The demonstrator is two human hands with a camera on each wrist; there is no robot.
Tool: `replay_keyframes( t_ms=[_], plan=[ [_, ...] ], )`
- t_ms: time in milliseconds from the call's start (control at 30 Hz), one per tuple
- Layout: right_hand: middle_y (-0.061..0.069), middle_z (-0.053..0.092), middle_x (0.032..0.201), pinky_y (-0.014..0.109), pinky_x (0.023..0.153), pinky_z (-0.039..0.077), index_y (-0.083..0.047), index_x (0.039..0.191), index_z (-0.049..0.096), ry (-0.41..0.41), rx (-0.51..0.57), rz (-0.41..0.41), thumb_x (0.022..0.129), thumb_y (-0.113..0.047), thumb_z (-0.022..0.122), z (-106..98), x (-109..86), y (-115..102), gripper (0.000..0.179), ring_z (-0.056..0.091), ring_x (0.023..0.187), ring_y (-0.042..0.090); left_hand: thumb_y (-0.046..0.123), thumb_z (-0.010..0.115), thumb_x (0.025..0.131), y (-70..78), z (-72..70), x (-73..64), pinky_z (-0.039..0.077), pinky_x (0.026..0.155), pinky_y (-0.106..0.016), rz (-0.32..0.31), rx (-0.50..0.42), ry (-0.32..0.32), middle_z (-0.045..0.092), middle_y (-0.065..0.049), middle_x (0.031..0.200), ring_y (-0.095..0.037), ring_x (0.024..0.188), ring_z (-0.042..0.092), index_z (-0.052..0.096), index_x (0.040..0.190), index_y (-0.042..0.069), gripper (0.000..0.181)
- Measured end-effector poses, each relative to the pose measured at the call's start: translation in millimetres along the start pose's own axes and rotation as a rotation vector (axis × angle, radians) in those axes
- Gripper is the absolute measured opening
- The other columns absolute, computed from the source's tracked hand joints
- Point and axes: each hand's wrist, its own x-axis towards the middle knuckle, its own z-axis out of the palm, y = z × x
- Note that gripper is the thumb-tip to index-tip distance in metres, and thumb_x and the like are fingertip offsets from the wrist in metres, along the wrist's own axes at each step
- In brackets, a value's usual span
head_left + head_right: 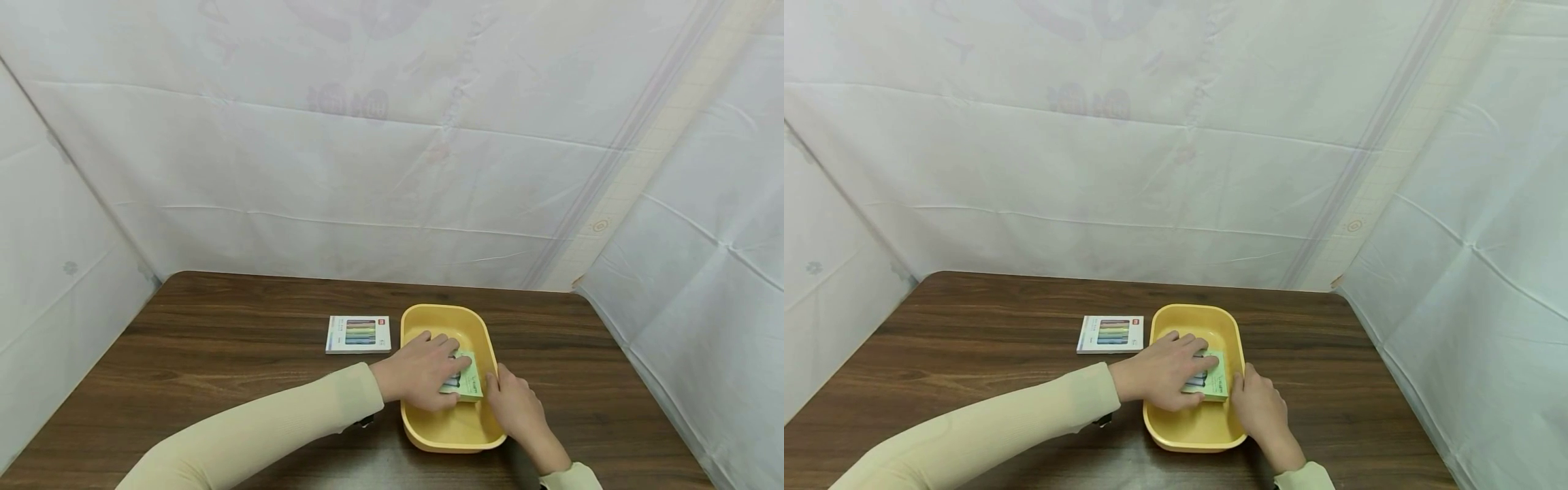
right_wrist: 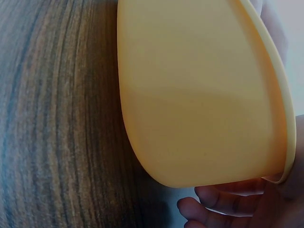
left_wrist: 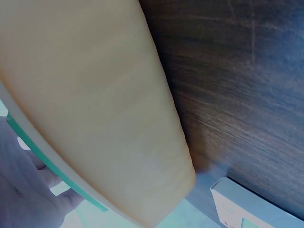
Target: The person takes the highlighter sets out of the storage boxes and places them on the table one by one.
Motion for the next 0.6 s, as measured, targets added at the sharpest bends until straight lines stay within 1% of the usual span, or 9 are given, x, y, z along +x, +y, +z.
replay_keyframes(
  t_ms=[133, 400, 600],
  plan=[
    [0.003, 0.044, 0.062, 0.03, 0.043, 0.034, -0.009, 0.087, 0.049, -0.001, 0.001, 0.004, 0.096, -0.027, 0.036, 0.3, 1.0, 0.5, 0.024, 0.045, 0.05, 0.015, 0.056, 0.044, 0.081, -0.3, -1.2, -0.6, 0.036, 0.071, -0.028, 0.002, 0.005, 0.009, 0.05, 0.004, 0.108, -0.011, 0.092, 0.047, 0.047, 0.122, 0.03, 0.049],
    [0.003, 0.048, 0.064, 0.03, 0.044, 0.034, -0.009, 0.09, 0.05, 0.0, 0.003, 0.004, 0.096, -0.026, 0.036, 0.5, 1.2, -0.1, 0.023, 0.047, 0.051, 0.014, 0.058, 0.041, 0.082, -1.6, -2.8, -2.2, 0.036, 0.071, -0.028, -0.004, 0.019, -0.003, 0.05, 0.003, 0.11, -0.011, 0.094, 0.047, 0.046, 0.124, 0.03, 0.051],
    [0.003, 0.046, 0.063, 0.03, 0.044, 0.034, -0.009, 0.09, 0.05, -0.01, 0.008, 0.001, 0.096, -0.026, 0.036, 0.2, 1.0, 0.5, 0.023, 0.046, 0.051, 0.015, 0.058, 0.042, 0.081, -1.9, -4.6, -3.6, 0.036, 0.071, -0.028, 0.001, 0.026, 0.029, 0.05, 0.003, 0.108, -0.012, 0.094, 0.048, 0.047, 0.122, 0.029, 0.05]
  ],
)
